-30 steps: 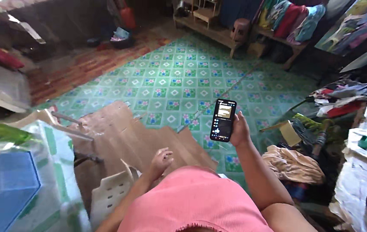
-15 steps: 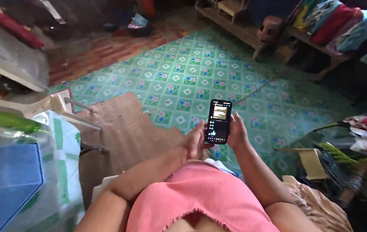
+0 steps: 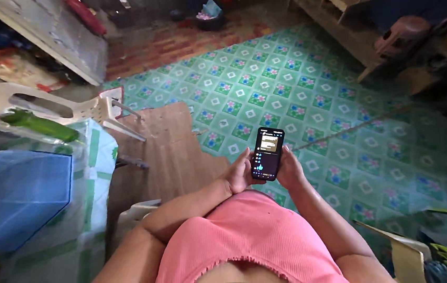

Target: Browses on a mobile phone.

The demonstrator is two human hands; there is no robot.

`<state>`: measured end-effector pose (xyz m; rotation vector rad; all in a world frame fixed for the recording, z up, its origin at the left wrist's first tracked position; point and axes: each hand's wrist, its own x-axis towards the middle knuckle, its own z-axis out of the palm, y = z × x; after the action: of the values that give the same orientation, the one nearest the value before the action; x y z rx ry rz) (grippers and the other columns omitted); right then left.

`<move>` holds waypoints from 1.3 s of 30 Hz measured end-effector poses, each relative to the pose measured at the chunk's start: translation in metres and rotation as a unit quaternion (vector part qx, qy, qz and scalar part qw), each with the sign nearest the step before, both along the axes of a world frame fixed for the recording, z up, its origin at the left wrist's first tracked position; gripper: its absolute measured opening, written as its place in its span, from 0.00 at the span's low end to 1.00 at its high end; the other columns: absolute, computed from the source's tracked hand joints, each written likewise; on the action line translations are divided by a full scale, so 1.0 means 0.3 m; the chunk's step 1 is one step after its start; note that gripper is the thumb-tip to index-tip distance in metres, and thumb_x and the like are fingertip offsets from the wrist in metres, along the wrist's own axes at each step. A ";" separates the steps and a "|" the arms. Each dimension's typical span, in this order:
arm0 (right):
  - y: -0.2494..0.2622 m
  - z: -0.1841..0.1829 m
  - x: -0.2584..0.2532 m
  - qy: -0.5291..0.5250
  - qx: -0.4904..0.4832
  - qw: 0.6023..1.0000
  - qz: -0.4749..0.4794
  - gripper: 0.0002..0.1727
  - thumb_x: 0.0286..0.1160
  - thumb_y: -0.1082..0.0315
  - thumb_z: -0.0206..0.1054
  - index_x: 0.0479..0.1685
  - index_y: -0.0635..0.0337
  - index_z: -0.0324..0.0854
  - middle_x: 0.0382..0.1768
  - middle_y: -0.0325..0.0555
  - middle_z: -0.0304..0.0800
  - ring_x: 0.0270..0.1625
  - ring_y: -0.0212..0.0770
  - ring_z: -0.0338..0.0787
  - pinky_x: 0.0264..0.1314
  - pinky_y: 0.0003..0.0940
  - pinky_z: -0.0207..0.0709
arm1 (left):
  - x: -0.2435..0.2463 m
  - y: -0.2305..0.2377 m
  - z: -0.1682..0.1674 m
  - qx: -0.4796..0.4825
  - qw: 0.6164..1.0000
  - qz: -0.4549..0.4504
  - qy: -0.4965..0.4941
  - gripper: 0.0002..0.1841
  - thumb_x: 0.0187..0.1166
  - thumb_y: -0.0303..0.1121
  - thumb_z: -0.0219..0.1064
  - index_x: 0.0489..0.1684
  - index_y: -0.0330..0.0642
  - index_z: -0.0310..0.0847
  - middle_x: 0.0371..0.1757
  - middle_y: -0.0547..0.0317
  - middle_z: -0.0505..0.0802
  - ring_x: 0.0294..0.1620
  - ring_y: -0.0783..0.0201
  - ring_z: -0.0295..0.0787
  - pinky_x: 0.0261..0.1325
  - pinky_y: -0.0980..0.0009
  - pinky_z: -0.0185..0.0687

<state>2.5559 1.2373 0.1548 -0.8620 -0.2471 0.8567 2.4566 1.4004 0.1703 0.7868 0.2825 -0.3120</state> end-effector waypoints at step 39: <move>0.125 -0.017 -0.069 -0.080 -0.103 0.981 -0.141 0.65 0.44 0.92 0.67 0.89 0.50 0.33 0.70 0.57 0.82 0.65 0.56 0.90 0.63 0.54 0.88 | 0.268 0.260 0.033 -0.019 0.973 -0.225 -0.038 0.39 0.89 0.63 0.24 0.82 0.47 0.63 0.70 0.39 0.85 0.64 0.43 0.88 0.61 0.47 0.87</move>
<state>2.5353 1.2748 0.1496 -1.1315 -0.1732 0.5540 2.5369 1.4783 0.1801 0.8183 0.0219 -0.7106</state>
